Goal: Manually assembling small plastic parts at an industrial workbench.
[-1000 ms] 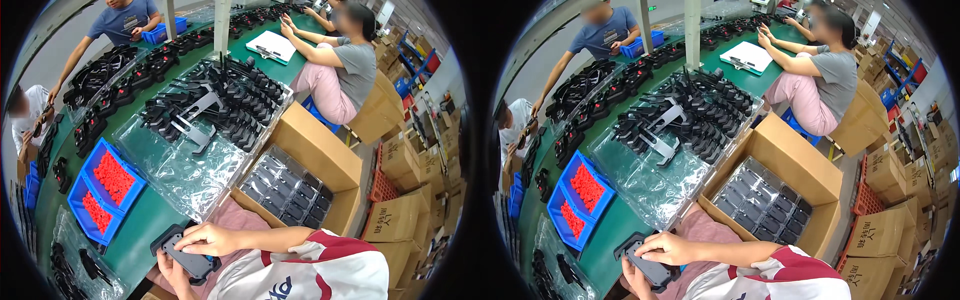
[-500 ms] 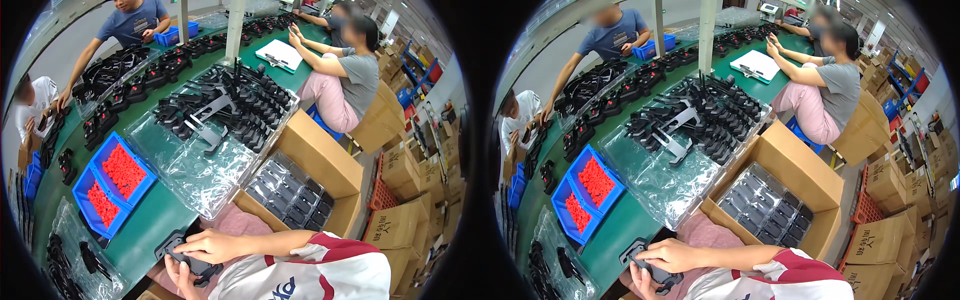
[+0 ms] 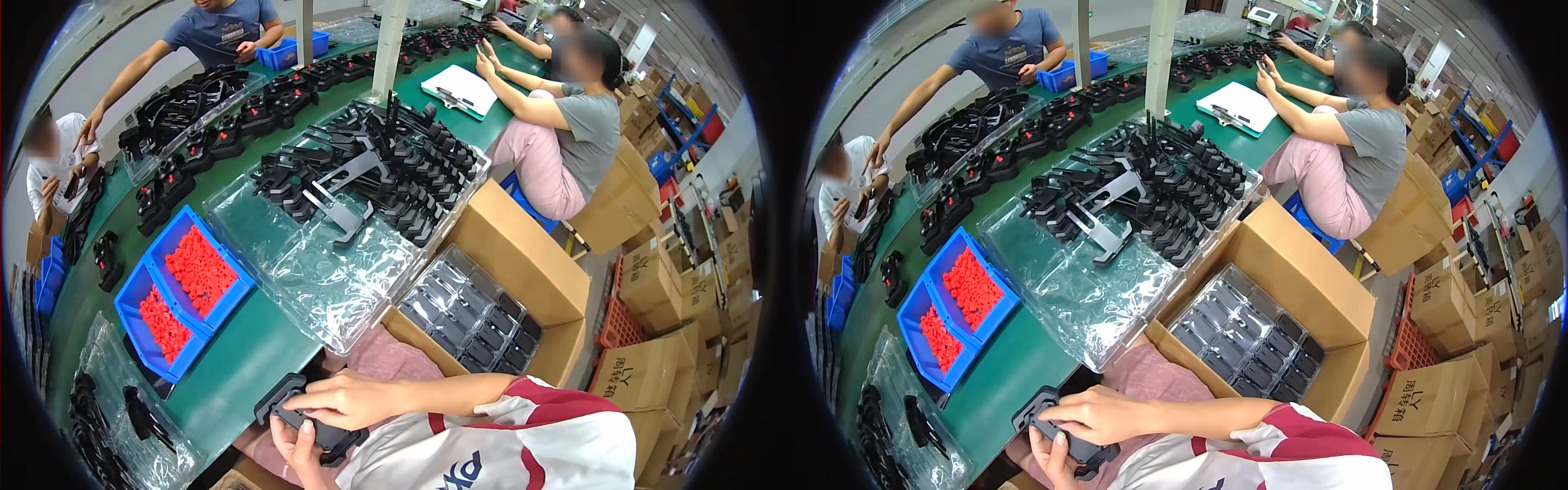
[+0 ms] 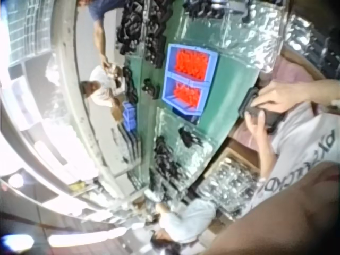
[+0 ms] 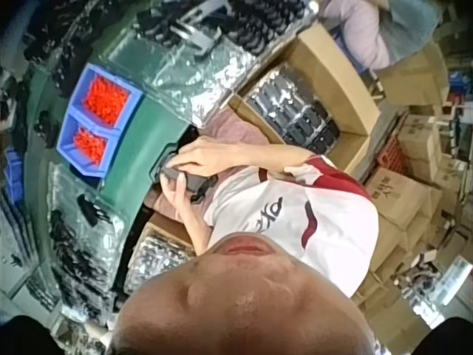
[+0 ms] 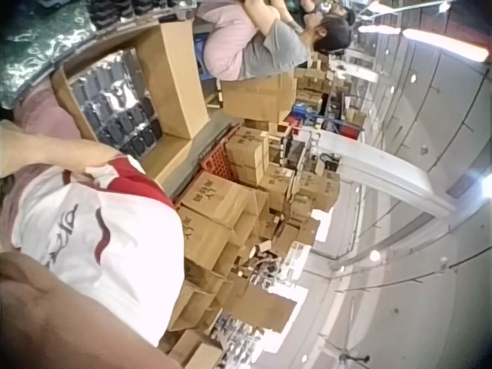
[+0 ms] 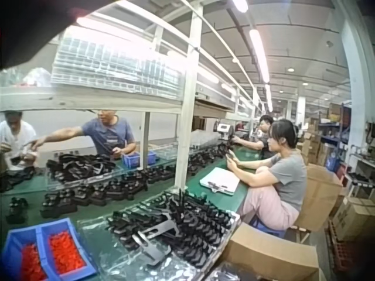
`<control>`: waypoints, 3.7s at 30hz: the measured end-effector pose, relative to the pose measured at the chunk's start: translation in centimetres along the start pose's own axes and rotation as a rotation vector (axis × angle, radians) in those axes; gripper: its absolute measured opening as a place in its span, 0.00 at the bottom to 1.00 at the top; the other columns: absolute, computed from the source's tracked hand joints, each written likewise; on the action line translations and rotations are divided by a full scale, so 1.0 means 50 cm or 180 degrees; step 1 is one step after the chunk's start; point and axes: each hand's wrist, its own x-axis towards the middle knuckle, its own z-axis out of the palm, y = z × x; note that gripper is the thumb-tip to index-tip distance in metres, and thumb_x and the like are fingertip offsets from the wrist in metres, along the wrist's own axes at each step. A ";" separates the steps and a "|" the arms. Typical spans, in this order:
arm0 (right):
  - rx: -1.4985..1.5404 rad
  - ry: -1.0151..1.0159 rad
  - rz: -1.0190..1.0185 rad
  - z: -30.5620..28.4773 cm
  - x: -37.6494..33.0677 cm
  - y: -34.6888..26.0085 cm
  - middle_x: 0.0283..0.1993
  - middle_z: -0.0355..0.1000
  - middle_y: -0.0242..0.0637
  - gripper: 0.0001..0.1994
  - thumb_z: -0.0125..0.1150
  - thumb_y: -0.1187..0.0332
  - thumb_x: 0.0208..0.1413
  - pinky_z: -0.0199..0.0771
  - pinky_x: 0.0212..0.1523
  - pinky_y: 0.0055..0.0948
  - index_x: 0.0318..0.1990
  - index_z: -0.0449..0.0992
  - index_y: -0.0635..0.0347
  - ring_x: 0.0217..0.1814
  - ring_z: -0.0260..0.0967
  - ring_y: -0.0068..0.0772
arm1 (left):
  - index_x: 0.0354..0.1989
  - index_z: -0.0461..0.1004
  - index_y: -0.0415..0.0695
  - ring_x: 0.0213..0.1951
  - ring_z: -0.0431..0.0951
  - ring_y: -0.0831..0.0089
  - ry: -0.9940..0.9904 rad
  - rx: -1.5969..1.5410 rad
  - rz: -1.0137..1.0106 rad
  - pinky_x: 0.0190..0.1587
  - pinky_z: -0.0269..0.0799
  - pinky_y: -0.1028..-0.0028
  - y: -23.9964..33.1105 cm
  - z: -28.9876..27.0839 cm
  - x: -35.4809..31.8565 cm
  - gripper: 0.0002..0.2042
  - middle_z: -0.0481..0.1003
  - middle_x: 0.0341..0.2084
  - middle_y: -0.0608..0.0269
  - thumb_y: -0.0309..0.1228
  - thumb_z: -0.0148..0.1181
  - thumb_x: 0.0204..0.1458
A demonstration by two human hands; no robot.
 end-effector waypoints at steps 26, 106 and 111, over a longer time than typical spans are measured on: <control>0.1501 0.0870 0.0715 0.020 -0.025 0.031 0.31 0.73 0.32 0.13 0.69 0.66 0.50 0.63 0.29 0.22 0.39 0.75 0.62 0.27 0.64 0.22 | 0.56 0.62 0.39 0.47 0.76 0.58 0.0438 -0.0005 0.0056 0.54 0.71 0.64 0.021 0.057 -0.020 0.22 0.74 0.46 0.46 0.20 0.58 0.52; 0.1456 0.0012 0.0594 0.230 0.121 -0.018 0.25 0.70 0.35 0.11 0.67 0.66 0.51 0.65 0.26 0.28 0.31 0.76 0.67 0.22 0.63 0.32 | 0.58 0.57 0.39 0.44 0.75 0.63 0.1756 0.1031 0.0927 0.44 0.73 0.73 0.058 -0.120 -0.119 0.47 0.71 0.46 0.52 0.24 0.80 0.23; 0.1465 -0.0479 0.0574 0.149 0.084 -0.014 0.32 0.74 0.36 0.15 0.66 0.65 0.50 0.70 0.32 0.31 0.41 0.78 0.66 0.28 0.69 0.39 | 0.59 0.57 0.40 0.46 0.74 0.62 0.1831 0.0749 0.0852 0.49 0.71 0.70 0.077 -0.097 -0.113 0.47 0.71 0.47 0.54 0.22 0.77 0.24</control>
